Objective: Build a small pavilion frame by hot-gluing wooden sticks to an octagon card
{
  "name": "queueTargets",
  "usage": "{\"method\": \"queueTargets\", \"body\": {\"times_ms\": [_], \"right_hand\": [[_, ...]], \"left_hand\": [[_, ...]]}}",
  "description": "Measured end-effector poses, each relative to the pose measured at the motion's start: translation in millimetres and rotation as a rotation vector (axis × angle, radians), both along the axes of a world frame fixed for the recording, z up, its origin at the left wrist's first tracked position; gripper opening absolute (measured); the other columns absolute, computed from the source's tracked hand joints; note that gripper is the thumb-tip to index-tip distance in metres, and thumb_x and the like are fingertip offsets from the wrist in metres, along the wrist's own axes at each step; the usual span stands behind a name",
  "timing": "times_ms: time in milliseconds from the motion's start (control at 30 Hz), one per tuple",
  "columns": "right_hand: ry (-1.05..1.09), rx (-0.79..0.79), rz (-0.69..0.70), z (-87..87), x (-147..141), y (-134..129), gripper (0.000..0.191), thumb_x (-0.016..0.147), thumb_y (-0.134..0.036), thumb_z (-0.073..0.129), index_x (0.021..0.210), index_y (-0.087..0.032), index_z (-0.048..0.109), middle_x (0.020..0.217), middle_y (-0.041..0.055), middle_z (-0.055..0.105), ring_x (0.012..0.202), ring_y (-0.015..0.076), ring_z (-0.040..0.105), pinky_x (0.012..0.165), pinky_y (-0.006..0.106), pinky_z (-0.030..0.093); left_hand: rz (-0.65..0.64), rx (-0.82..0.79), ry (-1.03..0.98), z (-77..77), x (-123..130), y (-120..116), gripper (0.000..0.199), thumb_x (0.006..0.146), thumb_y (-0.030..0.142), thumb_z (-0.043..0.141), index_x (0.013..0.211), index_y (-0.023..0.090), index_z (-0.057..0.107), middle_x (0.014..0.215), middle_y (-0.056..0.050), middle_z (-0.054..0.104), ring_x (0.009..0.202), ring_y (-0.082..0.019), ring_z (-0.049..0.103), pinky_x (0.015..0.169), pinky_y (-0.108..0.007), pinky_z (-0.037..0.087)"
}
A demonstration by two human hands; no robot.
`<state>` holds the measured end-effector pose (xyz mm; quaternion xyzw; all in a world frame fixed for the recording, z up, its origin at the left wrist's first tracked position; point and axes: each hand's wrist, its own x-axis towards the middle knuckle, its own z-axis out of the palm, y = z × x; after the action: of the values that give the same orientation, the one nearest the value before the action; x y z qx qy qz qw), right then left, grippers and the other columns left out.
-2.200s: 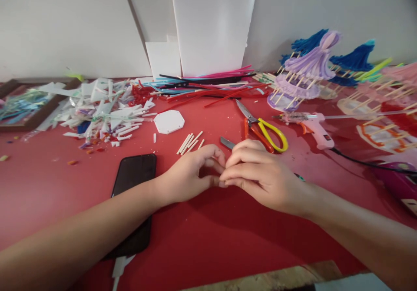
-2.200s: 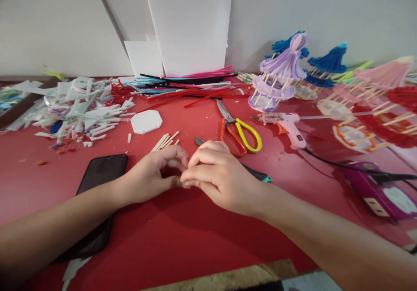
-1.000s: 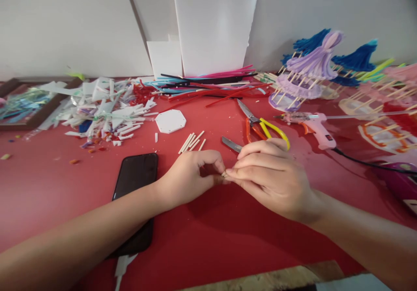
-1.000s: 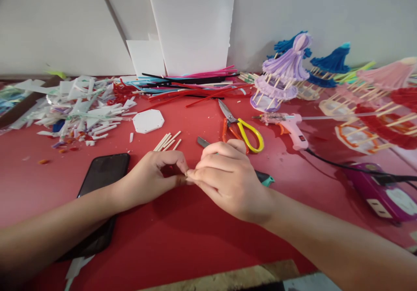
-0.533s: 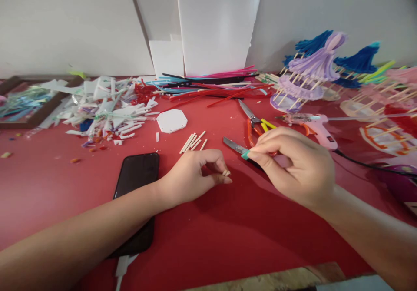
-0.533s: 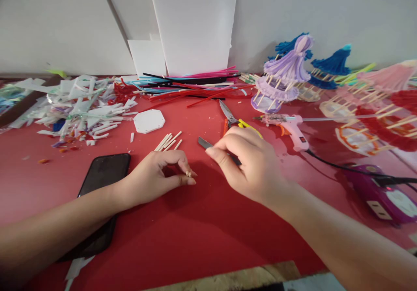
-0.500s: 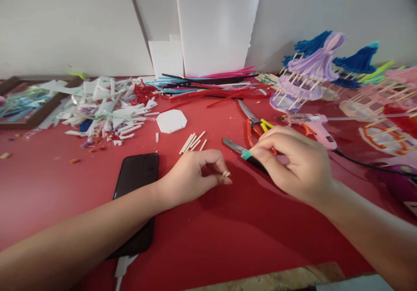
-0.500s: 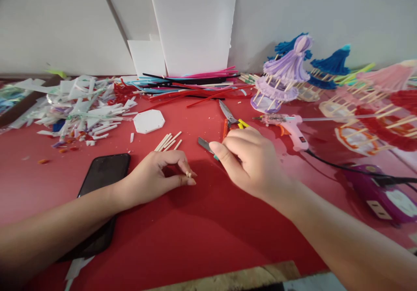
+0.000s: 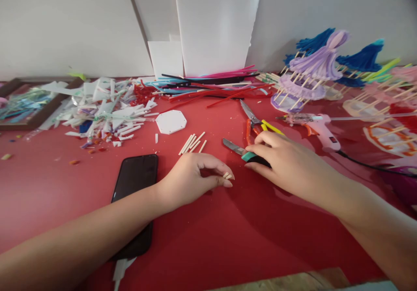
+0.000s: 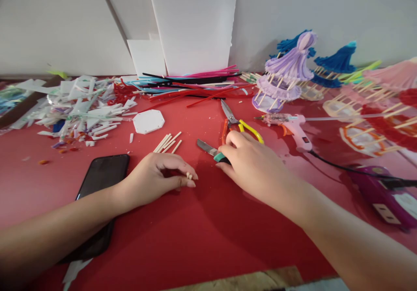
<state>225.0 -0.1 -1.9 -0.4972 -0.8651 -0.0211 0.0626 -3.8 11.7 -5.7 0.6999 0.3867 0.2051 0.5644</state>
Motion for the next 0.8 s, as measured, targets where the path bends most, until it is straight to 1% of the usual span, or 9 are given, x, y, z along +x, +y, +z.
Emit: {"method": "queueTargets", "body": {"times_ms": [100, 167, 233, 300, 400, 533, 633, 700, 800], "right_hand": [[0.094, -0.009, 0.019, 1.0, -5.3, 0.2, 0.009, 0.079, -0.023, 0.061, 0.087, -0.020, 0.063, 0.086, 0.0059, 0.058, 0.085, 0.0234, 0.057, 0.073, 0.040, 0.048], [0.192, -0.008, 0.024, 1.1, -8.0, -0.3, 0.013, 0.079, -0.022, 0.060, 0.092, -0.020, 0.061, 0.089, 0.0055, 0.061, 0.089, 0.0236, 0.058, 0.077, 0.041, 0.049], [0.321, 0.043, 0.032, 2.4, -10.0, -1.8, 0.018, 0.080, -0.023, 0.058, 0.098, -0.021, 0.057, 0.096, 0.0055, 0.063, 0.091, 0.0228, 0.060, 0.081, 0.040, 0.049], [0.443, 0.132, 0.049, 5.4, -11.5, -4.6, 0.021, 0.081, -0.022, 0.056, 0.102, -0.023, 0.054, 0.100, 0.0058, 0.064, 0.093, 0.0219, 0.061, 0.082, 0.037, 0.049], [0.536, 0.202, 0.099, 10.7, -12.8, -9.7, 0.023, 0.082, -0.020, 0.053, 0.105, -0.024, 0.052, 0.099, 0.0052, 0.065, 0.092, 0.0208, 0.062, 0.081, 0.032, 0.050], [0.503, 0.178, 0.219, 14.7, -12.0, -13.1, 0.023, 0.083, -0.015, 0.048, 0.104, -0.023, 0.051, 0.096, 0.0040, 0.066, 0.087, 0.0176, 0.064, 0.077, 0.027, 0.052], [0.428, 0.167, 0.312, 15.8, -11.9, -11.7, 0.025, 0.085, -0.015, 0.046, 0.109, -0.021, 0.050, 0.097, 0.0056, 0.067, 0.089, 0.0181, 0.064, 0.077, 0.028, 0.052], [0.385, 0.139, 0.361, 15.7, -13.2, -10.1, 0.022, 0.088, -0.019, 0.047, 0.110, -0.020, 0.050, 0.094, 0.0065, 0.067, 0.086, 0.0186, 0.064, 0.073, 0.029, 0.052], [0.360, 0.088, 0.369, 13.7, -16.7, -9.2, 0.014, 0.088, -0.022, 0.049, 0.101, -0.019, 0.053, 0.083, 0.0052, 0.065, 0.075, 0.0166, 0.062, 0.064, 0.028, 0.050]], "left_hand": [[0.025, -0.045, 0.007, -1.0, -0.2, -1.3, 0.010, 0.076, 0.020, 0.066, 0.083, 0.016, 0.072, 0.082, -0.003, 0.075, 0.070, -0.014, 0.069, 0.055, -0.019, 0.054], [0.034, -0.070, 0.014, -1.9, -1.2, -1.5, 0.013, 0.077, 0.023, 0.066, 0.087, 0.017, 0.072, 0.084, -0.003, 0.076, 0.070, -0.015, 0.070, 0.057, -0.019, 0.055], [0.024, -0.056, 0.017, -2.3, -2.2, -1.0, 0.013, 0.077, 0.022, 0.065, 0.087, 0.018, 0.073, 0.083, -0.003, 0.076, 0.072, -0.015, 0.070, 0.061, -0.020, 0.056], [0.013, -0.027, 0.007, -2.4, -2.7, -0.2, 0.011, 0.077, 0.019, 0.064, 0.085, 0.018, 0.073, 0.081, -0.002, 0.076, 0.072, -0.014, 0.070, 0.064, -0.021, 0.056], [0.008, -0.003, -0.027, -2.8, -2.3, 0.2, 0.013, 0.077, 0.012, 0.061, 0.083, 0.017, 0.071, 0.080, -0.002, 0.075, 0.070, -0.013, 0.069, 0.063, -0.019, 0.055], [-0.045, 0.056, -0.056, -4.3, -2.6, 0.0, 0.016, 0.081, 0.009, 0.055, 0.086, 0.015, 0.069, 0.083, -0.004, 0.074, 0.073, -0.012, 0.068, 0.064, -0.019, 0.054], [-0.122, 0.098, -0.054, -4.2, -3.8, 0.8, 0.017, 0.083, 0.011, 0.053, 0.089, 0.015, 0.069, 0.086, -0.005, 0.073, 0.073, -0.012, 0.067, 0.065, -0.019, 0.053], [-0.140, 0.115, -0.040, -2.7, -4.0, 1.4, 0.017, 0.082, 0.010, 0.053, 0.086, 0.015, 0.069, 0.082, -0.003, 0.073, 0.069, -0.011, 0.066, 0.063, -0.019, 0.052], [-0.127, 0.159, 0.017, 1.0, -2.5, 1.6, 0.016, 0.079, 0.008, 0.056, 0.079, 0.016, 0.070, 0.074, 0.000, 0.071, 0.065, -0.011, 0.063, 0.059, -0.018, 0.048]]}}
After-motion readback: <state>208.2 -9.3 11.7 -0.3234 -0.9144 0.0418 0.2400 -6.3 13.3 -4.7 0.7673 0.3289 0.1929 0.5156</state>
